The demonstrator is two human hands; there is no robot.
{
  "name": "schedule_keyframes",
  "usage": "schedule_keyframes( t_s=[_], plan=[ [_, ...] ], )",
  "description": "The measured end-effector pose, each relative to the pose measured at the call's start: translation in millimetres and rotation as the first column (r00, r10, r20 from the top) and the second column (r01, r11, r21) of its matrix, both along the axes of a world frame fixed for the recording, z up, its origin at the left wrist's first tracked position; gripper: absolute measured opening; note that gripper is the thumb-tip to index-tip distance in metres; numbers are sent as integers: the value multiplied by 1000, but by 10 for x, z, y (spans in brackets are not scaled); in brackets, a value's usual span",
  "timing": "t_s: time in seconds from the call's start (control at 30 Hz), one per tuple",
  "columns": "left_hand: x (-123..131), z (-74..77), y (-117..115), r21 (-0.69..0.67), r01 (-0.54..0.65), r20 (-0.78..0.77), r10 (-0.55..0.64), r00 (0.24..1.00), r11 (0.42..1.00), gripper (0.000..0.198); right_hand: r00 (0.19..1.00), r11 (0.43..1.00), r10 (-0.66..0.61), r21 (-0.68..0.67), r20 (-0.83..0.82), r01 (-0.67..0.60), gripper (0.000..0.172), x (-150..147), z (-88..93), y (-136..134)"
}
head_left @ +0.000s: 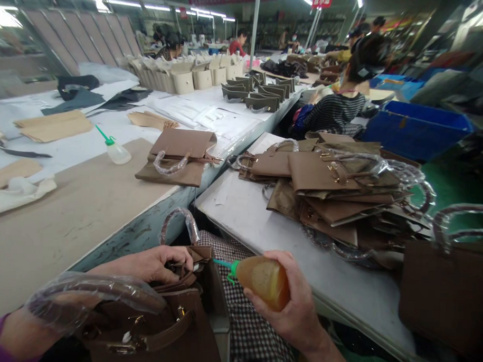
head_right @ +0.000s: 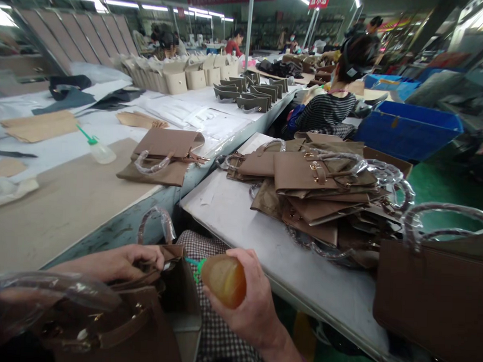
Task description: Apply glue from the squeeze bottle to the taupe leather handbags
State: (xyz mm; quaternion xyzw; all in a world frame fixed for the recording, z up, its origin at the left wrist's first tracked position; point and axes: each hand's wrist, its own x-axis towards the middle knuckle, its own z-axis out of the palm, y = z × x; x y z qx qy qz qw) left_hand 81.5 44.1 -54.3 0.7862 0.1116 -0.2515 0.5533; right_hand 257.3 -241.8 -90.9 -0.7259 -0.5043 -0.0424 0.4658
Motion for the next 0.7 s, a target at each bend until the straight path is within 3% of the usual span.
schedule_keyframes(
  t_s=[0.33,0.7],
  plan=[
    [15,17,-16,-9,-2,-3,2,1000,1000,24,1000,1000,23,5,-16,-23,57,9,6,-7],
    [-9,-6,8,7,8,1,-8,1000,1000,21,994,990,108,-90,-28,-110,54,14,23,-86]
  ],
)
